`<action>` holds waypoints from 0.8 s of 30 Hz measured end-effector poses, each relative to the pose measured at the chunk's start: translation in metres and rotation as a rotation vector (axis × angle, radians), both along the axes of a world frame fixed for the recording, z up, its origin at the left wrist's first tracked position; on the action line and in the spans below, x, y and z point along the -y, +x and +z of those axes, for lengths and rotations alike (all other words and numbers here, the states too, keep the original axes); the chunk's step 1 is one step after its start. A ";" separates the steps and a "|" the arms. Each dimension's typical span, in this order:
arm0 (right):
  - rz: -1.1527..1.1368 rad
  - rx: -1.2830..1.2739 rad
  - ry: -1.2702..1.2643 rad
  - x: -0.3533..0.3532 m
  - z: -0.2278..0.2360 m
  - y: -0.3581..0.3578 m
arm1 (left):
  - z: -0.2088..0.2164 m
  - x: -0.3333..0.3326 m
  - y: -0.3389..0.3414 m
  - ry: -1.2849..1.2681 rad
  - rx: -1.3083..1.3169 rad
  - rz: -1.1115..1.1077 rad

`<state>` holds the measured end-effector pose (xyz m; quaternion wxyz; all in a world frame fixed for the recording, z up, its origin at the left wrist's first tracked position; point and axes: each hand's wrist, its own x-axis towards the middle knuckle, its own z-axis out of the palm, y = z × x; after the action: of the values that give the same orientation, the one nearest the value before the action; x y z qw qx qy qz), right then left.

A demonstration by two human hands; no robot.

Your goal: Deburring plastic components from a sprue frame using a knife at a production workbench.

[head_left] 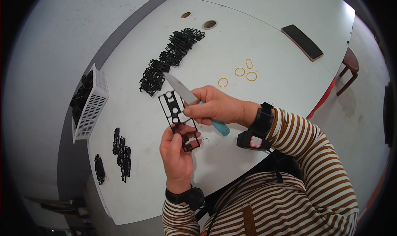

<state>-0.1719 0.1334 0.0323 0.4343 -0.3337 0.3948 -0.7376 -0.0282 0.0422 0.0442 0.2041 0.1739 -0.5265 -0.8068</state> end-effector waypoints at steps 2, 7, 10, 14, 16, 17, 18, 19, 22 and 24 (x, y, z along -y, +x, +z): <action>0.056 -0.005 -0.013 0.004 -0.005 0.005 | 0.003 0.006 0.003 -0.167 -0.074 0.037; 0.149 0.017 -0.056 0.003 -0.005 0.006 | 0.008 0.009 0.007 -0.331 -0.112 0.052; 0.021 0.078 -0.038 0.003 -0.002 0.001 | 0.005 0.014 0.009 -0.476 -0.106 0.105; -0.076 0.112 -0.038 0.001 -0.002 0.000 | 0.005 0.013 0.009 -0.499 -0.099 0.111; -0.094 0.114 -0.044 0.001 -0.001 0.001 | 0.003 0.012 0.009 -0.515 -0.087 0.110; -0.086 0.114 -0.044 0.002 -0.001 0.003 | 0.002 0.011 0.009 -0.532 -0.075 0.113; -0.077 0.113 -0.044 0.003 0.000 0.005 | 0.001 0.010 0.008 -0.548 -0.063 0.116; -0.069 0.113 -0.045 0.003 0.000 0.005 | 0.001 0.009 0.006 -0.548 -0.060 0.112; -0.048 0.130 -0.058 0.004 -0.003 0.004 | 0.001 0.005 0.004 -0.589 -0.074 0.122; -0.039 0.137 -0.067 0.003 -0.002 0.004 | 0.000 0.003 0.005 -0.594 -0.069 0.110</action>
<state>-0.1676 0.1304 0.0301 0.4343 -0.2890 0.3456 -0.7800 -0.0231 0.0387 0.0445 0.3070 0.1073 -0.7220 -0.6106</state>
